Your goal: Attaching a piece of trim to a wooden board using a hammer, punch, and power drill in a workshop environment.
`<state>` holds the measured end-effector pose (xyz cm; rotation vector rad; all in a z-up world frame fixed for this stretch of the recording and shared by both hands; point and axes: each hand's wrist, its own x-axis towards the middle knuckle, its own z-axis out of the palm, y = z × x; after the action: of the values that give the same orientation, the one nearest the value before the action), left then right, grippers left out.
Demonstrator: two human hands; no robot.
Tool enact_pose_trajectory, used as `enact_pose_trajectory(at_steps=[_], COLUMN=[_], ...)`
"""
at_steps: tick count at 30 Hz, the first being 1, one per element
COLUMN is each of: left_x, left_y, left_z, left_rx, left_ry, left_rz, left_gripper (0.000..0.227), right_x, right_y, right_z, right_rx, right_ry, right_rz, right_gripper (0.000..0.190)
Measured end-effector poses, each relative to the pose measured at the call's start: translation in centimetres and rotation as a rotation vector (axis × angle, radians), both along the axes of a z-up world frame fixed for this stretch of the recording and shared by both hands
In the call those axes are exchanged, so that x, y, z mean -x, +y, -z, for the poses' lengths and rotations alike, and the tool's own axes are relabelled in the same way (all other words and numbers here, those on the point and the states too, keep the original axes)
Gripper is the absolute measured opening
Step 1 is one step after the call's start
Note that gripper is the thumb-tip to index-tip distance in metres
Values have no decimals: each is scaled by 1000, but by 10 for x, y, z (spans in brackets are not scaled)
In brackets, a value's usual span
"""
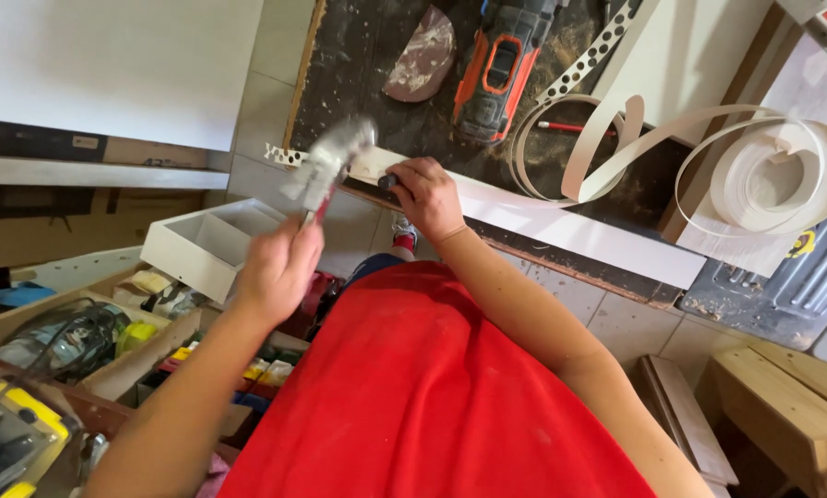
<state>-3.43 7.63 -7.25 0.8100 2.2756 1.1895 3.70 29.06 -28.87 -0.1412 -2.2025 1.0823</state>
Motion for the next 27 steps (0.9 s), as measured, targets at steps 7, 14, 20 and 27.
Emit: enact_pose_trajectory(at_steps=[7, 14, 20, 27], left_x=[-19, -35, -30, -13], left_y=[-16, -16, -38, 46], left_z=[-47, -57, 25, 37], left_rx=[102, 325, 326, -53], left_ry=[666, 127, 184, 187], left_rz=[185, 24, 74, -150], left_gripper=[20, 37, 41, 48], right_x=[-1, -3, -3, 0], right_y=[-1, -3, 4, -2], right_z=[1, 11, 4, 19], right_rx=[-10, -58, -26, -21], right_ry=[-21, -61, -57, -76], right_rz=[19, 23, -20, 20], right_gripper=[21, 22, 27, 27])
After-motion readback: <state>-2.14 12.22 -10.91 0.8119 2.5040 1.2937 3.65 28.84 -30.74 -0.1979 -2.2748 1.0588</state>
